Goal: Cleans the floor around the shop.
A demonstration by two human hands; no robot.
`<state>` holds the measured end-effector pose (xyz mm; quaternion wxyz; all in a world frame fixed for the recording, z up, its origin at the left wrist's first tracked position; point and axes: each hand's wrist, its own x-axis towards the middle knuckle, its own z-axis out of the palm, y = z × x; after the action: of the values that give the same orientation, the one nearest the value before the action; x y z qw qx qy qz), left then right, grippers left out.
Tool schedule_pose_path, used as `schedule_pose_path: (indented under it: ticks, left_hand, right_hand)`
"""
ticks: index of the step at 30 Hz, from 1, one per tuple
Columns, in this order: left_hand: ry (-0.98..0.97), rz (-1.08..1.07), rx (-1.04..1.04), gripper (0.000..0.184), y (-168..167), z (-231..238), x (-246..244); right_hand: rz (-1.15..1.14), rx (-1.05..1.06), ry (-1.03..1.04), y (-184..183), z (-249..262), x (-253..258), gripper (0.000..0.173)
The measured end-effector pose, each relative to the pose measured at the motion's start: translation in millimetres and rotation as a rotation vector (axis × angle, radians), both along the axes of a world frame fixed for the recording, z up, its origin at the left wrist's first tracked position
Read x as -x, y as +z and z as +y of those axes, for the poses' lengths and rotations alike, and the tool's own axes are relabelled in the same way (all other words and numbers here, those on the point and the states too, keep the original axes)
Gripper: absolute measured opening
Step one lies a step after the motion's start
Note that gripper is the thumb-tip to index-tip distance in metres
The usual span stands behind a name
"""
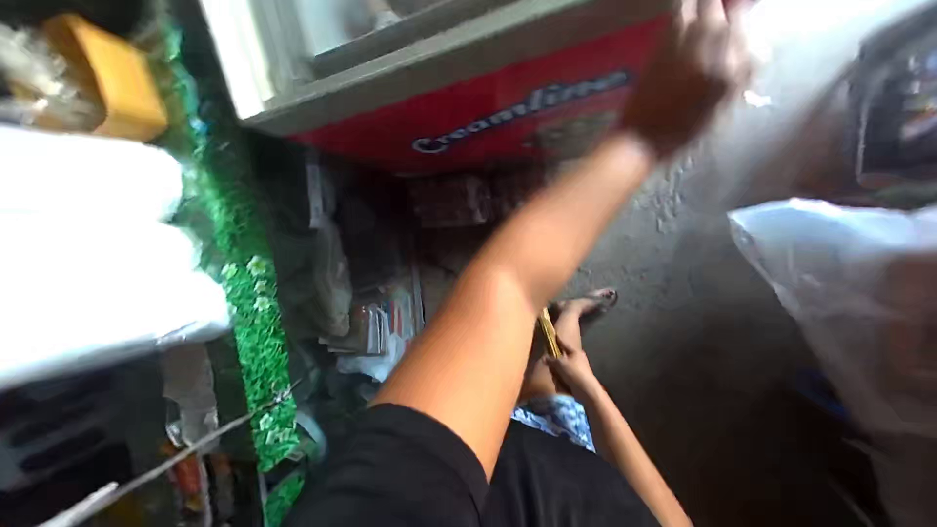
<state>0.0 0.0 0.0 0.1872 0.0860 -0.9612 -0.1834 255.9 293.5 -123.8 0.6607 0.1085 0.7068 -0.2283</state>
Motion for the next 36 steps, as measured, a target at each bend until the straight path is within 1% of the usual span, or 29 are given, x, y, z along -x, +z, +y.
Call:
schedule_pose_path:
  ticks: [1,2,3,4,5,6,8,10,11,13,14,16,18,19,20,21,22,23,24,25,26,27,29,30,31,33,34,35,36]
  left_hand:
    - [-0.042,0.018,-0.064,0.02,-3,21,-63]
    - [-0.109,-0.059,-0.102,0.016,-8,37,-132]
    - [-0.17,-0.137,-0.163,0.017,-20,49,-201]
    - [-0.172,-0.158,-0.248,0.02,-36,58,-273]
    - [-0.094,-0.168,-0.331,0.024,-51,67,-345]
    - [0.041,-0.2,-0.402,0.029,-63,76,-413]
    - [0.358,-0.35,-0.523,0.033,-70,92,-530]
    - [0.629,-0.505,-0.598,0.032,-60,110,-620]
    - [0.727,-0.584,-0.613,0.032,-56,121,-656]
    - [0.875,-0.745,-0.684,0.039,-48,144,-708]
    - [0.939,-0.812,-0.736,0.042,-47,158,-727]
    - [1.051,-0.974,-0.902,0.047,-46,185,-751]
    - [1.126,-1.121,-1.068,0.048,-53,214,-765]
    - [1.127,-1.199,-1.16,0.047,-58,230,-770]
    - [1.111,-1.272,-1.254,0.045,-63,246,-775]
    - [1.079,-1.343,-1.34,0.043,-68,260,-779]
    - [1.041,-1.405,-1.409,0.041,-70,274,-781]
    - [1.011,-1.44,-1.456,0.041,-73,288,-784]
    - [0.993,-1.445,-1.49,0.041,-77,301,-786]
    - [0.987,-1.426,-1.52,0.041,-82,310,-788]
    - [0.991,-1.399,-1.533,0.041,-87,316,-789]
    - [1.003,-1.377,-1.54,0.041,-90,316,-788]
    - [1.065,-1.293,-1.532,0.038,-92,305,-784]
    - [1.097,-1.237,-1.521,0.037,-91,296,-781]
    - [1.121,-1.184,-1.511,0.036,-90,287,-778]
    - [1.174,-1.086,-1.476,0.035,-85,266,-771]
    - [1.196,-1.056,-1.446,0.034,-82,255,-767]
    - [1.211,-1.037,-1.415,0.034,-80,247,-763]
    - [1.217,-1.022,-1.391,0.033,-78,240,-759]
  right_hand:
    - [0.014,-0.024,0.06,25,1,-16,0.081]
    - [0.018,-0.031,0.109,48,1,-31,0.083]
    - [0.016,-0.013,0.145,65,-3,-45,0.084]
    - [0.017,0.033,0.178,78,-11,-59,0.085]
    - [0.02,0.083,0.21,87,-21,-73,0.085]
    - [0.028,0.141,0.232,92,-35,-88,0.085]
    - [0.042,0.254,0.284,94,-81,-116,0.085]
    - [0.059,0.334,0.351,89,-142,-146,0.082]
    - [0.066,0.369,0.376,81,-176,-160,0.081]
    - [0.101,0.423,0.362,60,-250,-186,0.078]
    - [0.123,0.439,0.336,45,-285,-197,0.075]
    - [0.203,0.449,0.245,6,-352,-213,0.074]
    - [0.188,0.432,0.066,-28,-412,-215,0.066]
    - [0.143,0.424,-0.065,-42,-434,-214,0.056]
    - [0.058,0.403,-0.229,-53,-450,-211,0.042]
    - [-0.062,0.383,-0.395,-59,-460,-207,0.021]
    - [-0.201,0.349,-0.545,-62,-462,-202,0.012]
    - [-0.317,0.318,-0.654,-61,-457,-199,0.014]
    - [-0.383,0.297,-0.725,-54,-445,-199,0.013]
    - [-0.399,0.275,-0.756,-42,-429,-203,0.011]
    - [-0.374,0.23,-0.77,-28,-413,-211,0.01]
    - [-0.334,0.186,-0.74,-13,-394,-223,0.011]
    - [-0.251,0.131,-0.562,28,-354,-256,0.011]
    - [-0.22,0.126,-0.451,53,-334,-274,0.014]
    - [-0.21,0.13,-0.353,80,-316,-289,0.022]
    - [-0.234,0.146,-0.252,126,-298,-307,0.042]
    - [-0.254,0.173,-0.235,135,-298,-311,0.047]
    - [-0.264,0.208,-0.231,134,-303,-313,0.048]
    - [-0.268,0.246,-0.232,124,-313,-313,0.046]
